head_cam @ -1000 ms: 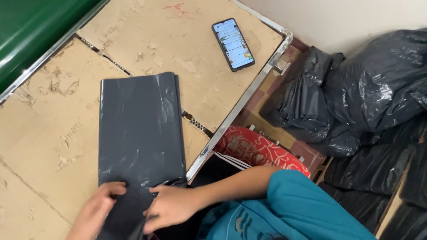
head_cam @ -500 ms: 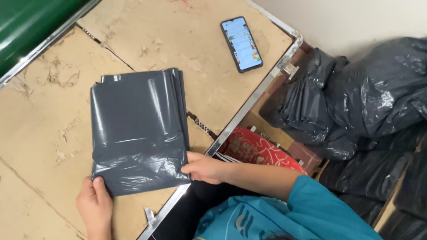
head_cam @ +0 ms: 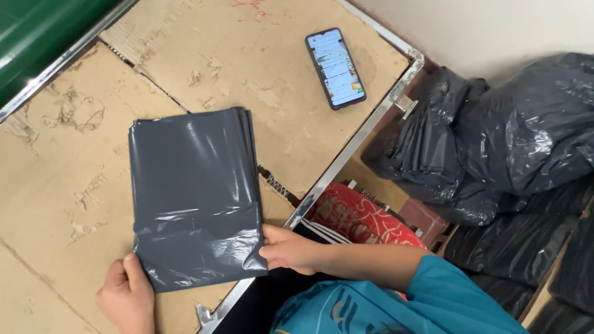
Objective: Folding large black plastic bags into smaller rectangles and placing them into a storage crate.
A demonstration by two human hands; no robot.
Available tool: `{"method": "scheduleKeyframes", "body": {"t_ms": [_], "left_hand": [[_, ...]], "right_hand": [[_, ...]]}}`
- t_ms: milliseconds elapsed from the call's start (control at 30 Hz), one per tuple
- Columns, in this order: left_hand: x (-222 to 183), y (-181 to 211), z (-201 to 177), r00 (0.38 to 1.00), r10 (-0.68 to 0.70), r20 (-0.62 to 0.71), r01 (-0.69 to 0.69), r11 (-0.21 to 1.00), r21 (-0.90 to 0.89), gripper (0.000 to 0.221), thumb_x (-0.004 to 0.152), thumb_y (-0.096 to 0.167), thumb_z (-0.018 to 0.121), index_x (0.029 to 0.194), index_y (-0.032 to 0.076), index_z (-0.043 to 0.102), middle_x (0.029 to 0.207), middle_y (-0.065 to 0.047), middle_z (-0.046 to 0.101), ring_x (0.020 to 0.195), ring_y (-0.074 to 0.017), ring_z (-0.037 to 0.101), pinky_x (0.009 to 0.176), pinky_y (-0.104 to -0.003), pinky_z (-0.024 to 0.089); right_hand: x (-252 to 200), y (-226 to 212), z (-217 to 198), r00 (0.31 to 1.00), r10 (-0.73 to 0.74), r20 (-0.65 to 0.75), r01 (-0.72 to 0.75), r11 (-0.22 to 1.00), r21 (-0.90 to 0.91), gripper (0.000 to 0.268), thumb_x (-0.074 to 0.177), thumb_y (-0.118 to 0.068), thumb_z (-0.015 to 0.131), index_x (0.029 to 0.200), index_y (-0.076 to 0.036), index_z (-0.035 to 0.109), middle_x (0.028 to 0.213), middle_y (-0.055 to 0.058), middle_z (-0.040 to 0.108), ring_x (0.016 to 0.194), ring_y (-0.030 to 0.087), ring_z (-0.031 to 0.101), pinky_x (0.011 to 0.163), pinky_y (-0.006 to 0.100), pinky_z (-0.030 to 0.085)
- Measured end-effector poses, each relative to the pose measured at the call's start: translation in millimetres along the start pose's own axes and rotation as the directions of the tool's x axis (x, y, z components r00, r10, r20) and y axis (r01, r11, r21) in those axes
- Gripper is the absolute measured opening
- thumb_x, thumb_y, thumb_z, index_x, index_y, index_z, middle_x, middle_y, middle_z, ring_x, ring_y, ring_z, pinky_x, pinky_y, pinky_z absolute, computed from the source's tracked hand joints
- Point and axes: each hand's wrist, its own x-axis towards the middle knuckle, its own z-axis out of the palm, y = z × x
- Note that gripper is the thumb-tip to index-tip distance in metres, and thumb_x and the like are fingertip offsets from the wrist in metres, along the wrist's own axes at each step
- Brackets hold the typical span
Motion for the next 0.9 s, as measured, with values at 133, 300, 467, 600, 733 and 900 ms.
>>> {"method": "scheduleKeyframes", "body": {"t_ms": [133,300,467,600,733,900], "left_hand": [[2,-1,-1,0.999,0.028,0.031,-0.033,0.986,0.161,0.033,0.111,0.036,0.049,0.094,0.012,0.063,0.078,-0.02,0.064,0.074,-0.0424,0.06,0.07,-0.049,0.045],[33,64,-27,0.914,-0.245,0.324,0.149,0.944,0.294,0.054,0.106,0.047,0.029,0.09,0.007,0.062,0.097,-0.027,0.071,0.096,-0.0516,0.062,0.082,-0.054,0.046],[65,112,-5,0.95,-0.057,0.305,-0.025,0.966,0.258,0.047,0.105,0.051,0.045,0.108,0.007,0.064,0.094,-0.027,0.072,0.098,-0.0479,0.068,0.086,-0.06,0.05],[84,106,12,0.961,0.017,0.277,-0.1,0.952,0.29,0.043,0.101,0.048,0.046,0.109,0.008,0.063,0.096,-0.025,0.072,0.097,-0.0439,0.07,0.084,-0.055,0.053],[117,116,27,0.96,-0.025,0.277,-0.014,0.99,0.138,0.054,0.092,0.055,0.052,0.108,0.005,0.064,0.119,-0.025,0.062,0.117,-0.0468,0.058,0.097,-0.056,0.046],[153,155,28,0.953,-0.057,0.298,0.086,0.992,-0.087,0.066,0.087,0.061,0.066,0.115,0.001,0.059,0.12,-0.027,0.059,0.117,-0.0492,0.057,0.099,-0.059,0.045]], "right_hand": [[-5,30,-20,0.992,-0.126,-0.003,0.126,0.992,0.011,0.049,0.087,0.0,0.058,0.135,-0.006,0.05,0.123,0.012,0.064,0.111,0.021,0.064,0.095,0.036,0.054],[-27,-17,-18,0.767,-0.632,-0.105,0.412,0.612,-0.675,0.016,0.088,-0.011,0.069,0.078,-0.011,0.056,0.067,0.001,0.062,0.058,0.01,0.062,0.056,0.025,0.047],[32,-68,23,0.184,-0.751,0.635,0.402,-0.532,-0.745,0.049,0.099,-0.052,0.048,0.12,-0.011,0.063,0.124,0.012,0.062,0.13,0.04,0.053,0.109,0.063,0.034],[61,-74,4,0.526,-0.622,0.581,0.233,-0.551,-0.801,0.086,0.079,-0.069,0.061,0.138,-0.007,0.057,0.145,0.026,0.047,0.139,0.062,0.025,0.108,0.081,0.009],[72,-64,-4,0.578,-0.505,0.641,0.306,-0.594,-0.744,0.084,0.087,-0.07,0.05,0.146,-0.011,0.049,0.153,0.02,0.041,0.144,0.057,0.02,0.109,0.08,0.003],[74,-63,-6,0.554,-0.454,0.698,0.358,-0.627,-0.692,0.084,0.088,-0.074,0.043,0.148,-0.015,0.048,0.156,0.015,0.04,0.146,0.054,0.02,0.11,0.078,0.004]]}}
